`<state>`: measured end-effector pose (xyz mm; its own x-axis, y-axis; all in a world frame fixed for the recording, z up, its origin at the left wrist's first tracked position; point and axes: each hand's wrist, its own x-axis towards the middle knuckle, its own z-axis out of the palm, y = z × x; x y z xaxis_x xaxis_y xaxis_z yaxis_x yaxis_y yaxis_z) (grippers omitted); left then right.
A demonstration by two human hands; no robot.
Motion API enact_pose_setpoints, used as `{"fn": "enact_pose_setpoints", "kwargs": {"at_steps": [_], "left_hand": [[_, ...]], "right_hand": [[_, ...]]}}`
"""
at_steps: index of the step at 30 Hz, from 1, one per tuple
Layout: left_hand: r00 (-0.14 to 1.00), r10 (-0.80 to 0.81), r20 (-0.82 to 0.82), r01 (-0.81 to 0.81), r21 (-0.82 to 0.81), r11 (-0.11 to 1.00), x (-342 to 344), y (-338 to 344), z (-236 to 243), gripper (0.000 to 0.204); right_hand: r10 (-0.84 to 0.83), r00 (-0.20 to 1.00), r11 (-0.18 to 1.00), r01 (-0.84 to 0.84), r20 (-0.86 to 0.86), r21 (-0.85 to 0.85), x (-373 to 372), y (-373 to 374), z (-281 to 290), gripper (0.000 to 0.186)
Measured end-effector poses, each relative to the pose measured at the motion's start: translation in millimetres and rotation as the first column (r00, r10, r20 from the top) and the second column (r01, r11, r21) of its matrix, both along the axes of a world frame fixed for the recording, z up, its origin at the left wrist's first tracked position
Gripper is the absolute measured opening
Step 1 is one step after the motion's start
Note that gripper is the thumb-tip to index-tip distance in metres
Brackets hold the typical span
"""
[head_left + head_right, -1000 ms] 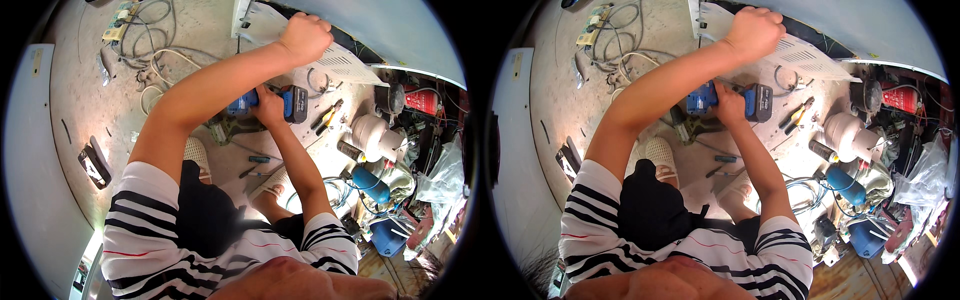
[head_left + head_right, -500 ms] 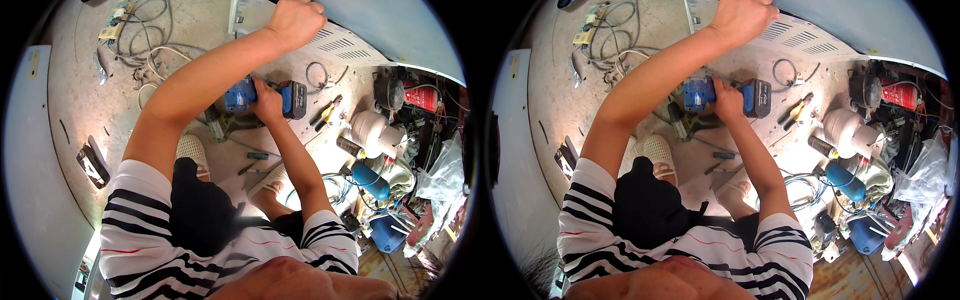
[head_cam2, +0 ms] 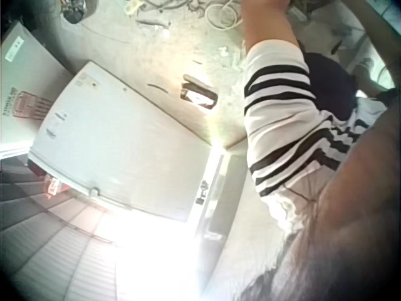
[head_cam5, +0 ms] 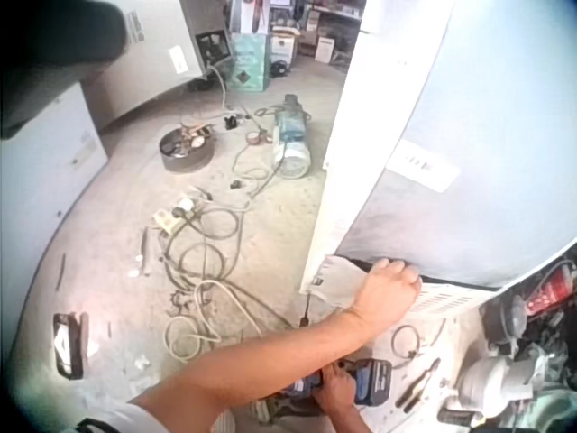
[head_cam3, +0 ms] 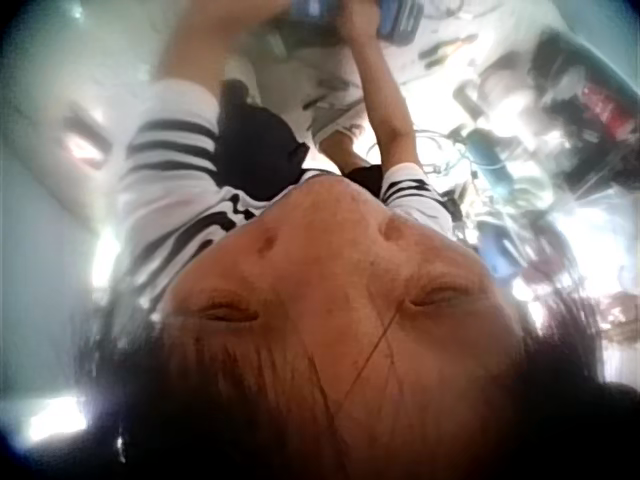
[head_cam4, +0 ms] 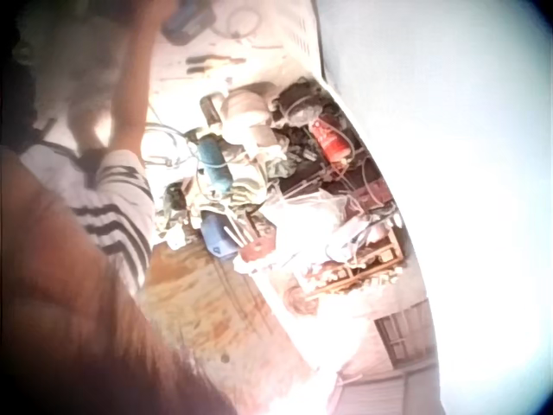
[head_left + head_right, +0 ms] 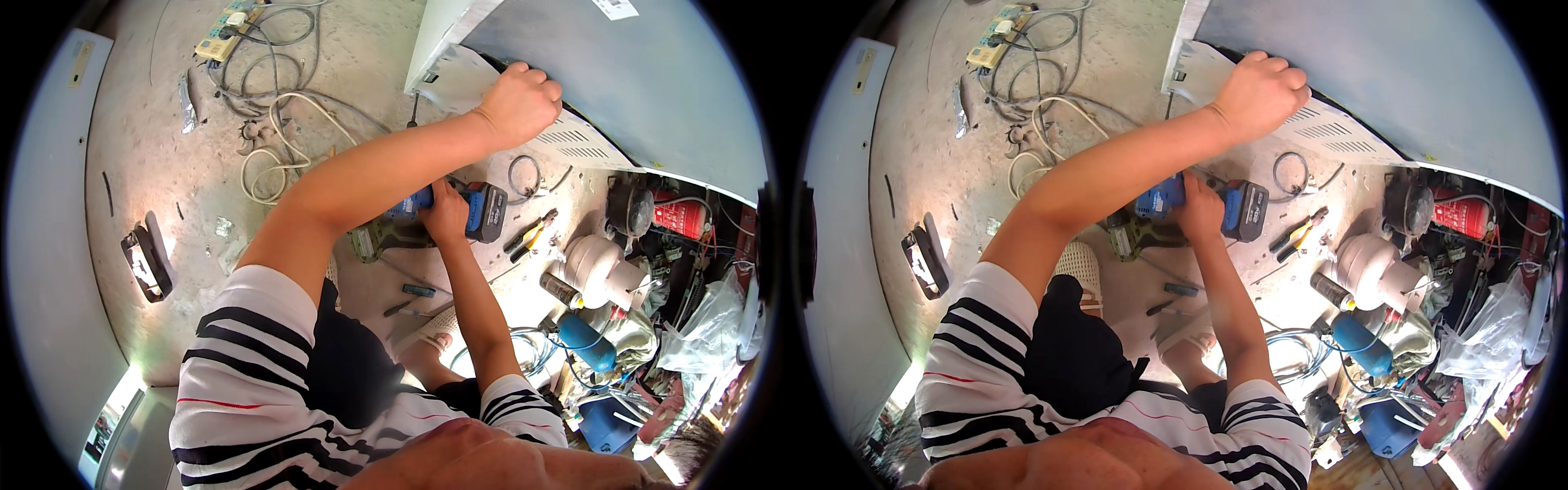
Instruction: The person unscrews and removes the back panel of an appliance using an electric drill, then handles a wire and points to the internal components.
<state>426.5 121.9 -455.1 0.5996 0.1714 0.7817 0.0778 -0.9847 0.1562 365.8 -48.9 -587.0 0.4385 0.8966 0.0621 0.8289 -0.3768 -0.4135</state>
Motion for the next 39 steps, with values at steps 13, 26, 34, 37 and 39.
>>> {"fn": "enact_pose_setpoints", "kwargs": {"at_steps": [13, 26, 34, 37, 39], "left_hand": [[0.995, -0.015, 0.094, 0.020, -0.053, 0.998, 6, -3, -4, 0.007], [1.000, 0.016, -0.024, -0.016, -0.002, 1.000, -1, -2, 3, 0.009], [0.999, -0.003, -0.050, 0.002, -0.007, 1.000, 3, 6, 2, 0.012], [1.000, -0.008, 0.021, 0.009, -0.016, 1.000, 10, -1, 2, 0.011], [0.999, -0.004, 0.039, 0.005, -0.039, 0.999, 12, -5, 3, 0.010]], "right_hand": [[-0.010, 1.000, 1.000, 0.010, 0.010, 0.021, 2, -1, -6, 0.059], [0.020, 0.999, 0.999, -0.021, 0.043, 0.024, 8, -2, -2, 0.071], [0.142, 0.986, 0.987, -0.135, 0.083, -0.086, 16, -11, 26, 0.072], [0.229, 0.966, 0.961, -0.206, 0.116, -0.184, 25, -39, 31, 0.068], [0.303, 0.952, 0.925, -0.284, 0.041, -0.253, 29, -64, 49, 0.064]]}}
